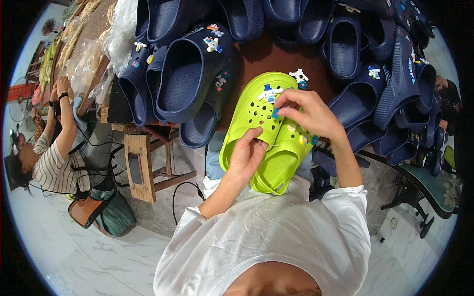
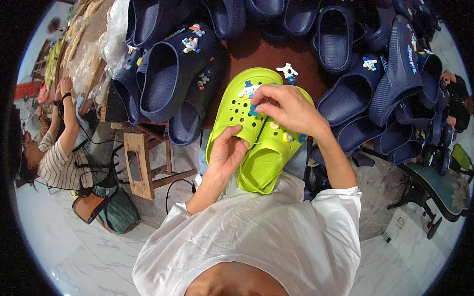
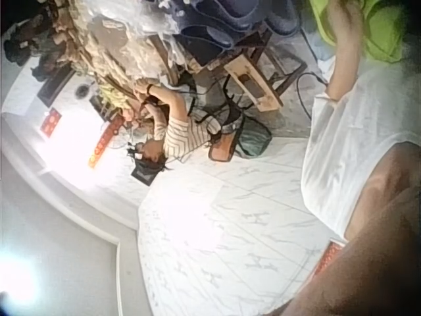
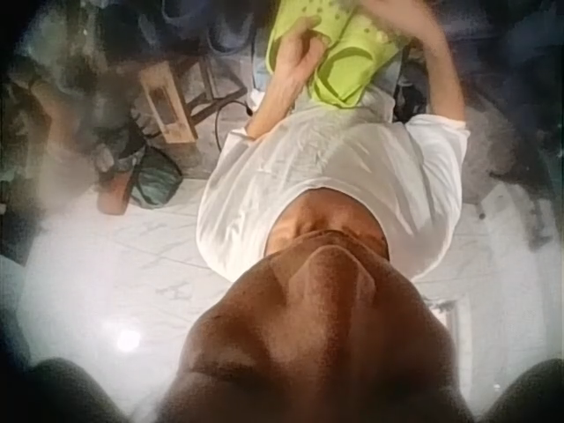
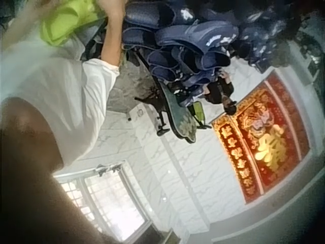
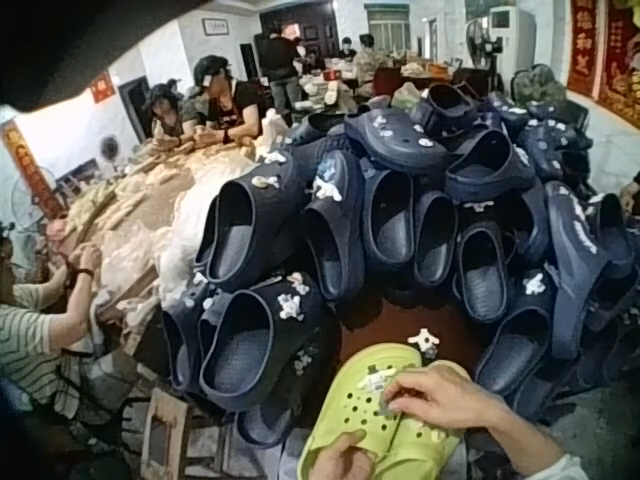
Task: Attaching decorative charms into the holes of clogs.
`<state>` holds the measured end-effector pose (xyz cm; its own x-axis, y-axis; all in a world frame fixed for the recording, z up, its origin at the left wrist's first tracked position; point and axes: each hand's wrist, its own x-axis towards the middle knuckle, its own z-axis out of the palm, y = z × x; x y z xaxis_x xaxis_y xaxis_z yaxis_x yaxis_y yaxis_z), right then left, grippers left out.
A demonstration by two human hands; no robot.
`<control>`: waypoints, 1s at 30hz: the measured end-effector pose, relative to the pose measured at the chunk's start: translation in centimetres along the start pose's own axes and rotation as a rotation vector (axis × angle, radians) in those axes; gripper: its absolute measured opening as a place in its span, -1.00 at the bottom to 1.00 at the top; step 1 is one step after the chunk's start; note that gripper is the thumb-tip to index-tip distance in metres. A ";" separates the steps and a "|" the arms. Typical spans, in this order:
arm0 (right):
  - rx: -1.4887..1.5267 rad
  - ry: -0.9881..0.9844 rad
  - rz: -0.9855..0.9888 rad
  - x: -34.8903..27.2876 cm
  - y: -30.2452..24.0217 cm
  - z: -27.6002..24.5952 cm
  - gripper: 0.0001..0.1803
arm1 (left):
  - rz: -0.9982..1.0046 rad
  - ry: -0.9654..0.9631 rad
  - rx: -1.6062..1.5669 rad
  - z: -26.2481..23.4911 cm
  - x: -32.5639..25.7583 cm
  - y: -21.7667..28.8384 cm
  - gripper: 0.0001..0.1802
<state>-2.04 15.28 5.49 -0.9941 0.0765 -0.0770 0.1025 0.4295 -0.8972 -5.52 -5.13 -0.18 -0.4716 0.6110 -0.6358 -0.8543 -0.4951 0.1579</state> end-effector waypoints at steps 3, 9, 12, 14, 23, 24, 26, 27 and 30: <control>-0.057 -0.032 -0.080 0.2 -0.4 0.8 -0.84 | 0.004 -0.004 -0.006 -0.1 -0.1 0.0 -0.55; -0.210 -0.025 -0.153 0.6 -0.2 2.2 -0.85 | 0.004 -0.016 0.024 -0.6 -0.2 0.1 -0.58; -0.217 -0.026 -0.114 0.7 -0.5 2.4 -0.85 | 0.003 0.020 0.044 -0.6 -0.3 0.0 -0.61; -0.199 -0.030 -0.070 0.7 -0.7 2.5 -0.85 | 0.030 0.004 0.069 -0.6 -0.4 -0.1 -0.62; -0.352 0.025 -0.153 0.5 -1.0 3.4 -0.87 | 0.041 -0.006 0.034 0.0 -0.3 -0.1 -0.64; -0.356 0.029 -0.170 0.5 -1.0 3.4 -0.87 | 0.041 -0.005 0.034 0.3 -0.3 -0.1 -0.64; -0.360 0.032 -0.187 0.4 -1.0 3.4 -0.87 | 0.048 0.011 0.066 0.6 -0.2 -0.2 -0.61; -0.374 0.027 -0.198 0.5 -1.0 3.4 -0.86 | 0.047 0.011 0.065 0.7 0.0 -0.3 -0.61; -0.399 0.008 -0.197 0.4 -0.7 3.5 -0.86 | 0.089 0.020 0.130 0.8 0.4 -0.6 -0.60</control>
<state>-2.65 11.82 4.59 -0.9959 -0.0355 0.0833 -0.0816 0.7502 -0.6562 -5.32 -4.12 0.07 -0.5430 0.5554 -0.6298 -0.8313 -0.4617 0.3096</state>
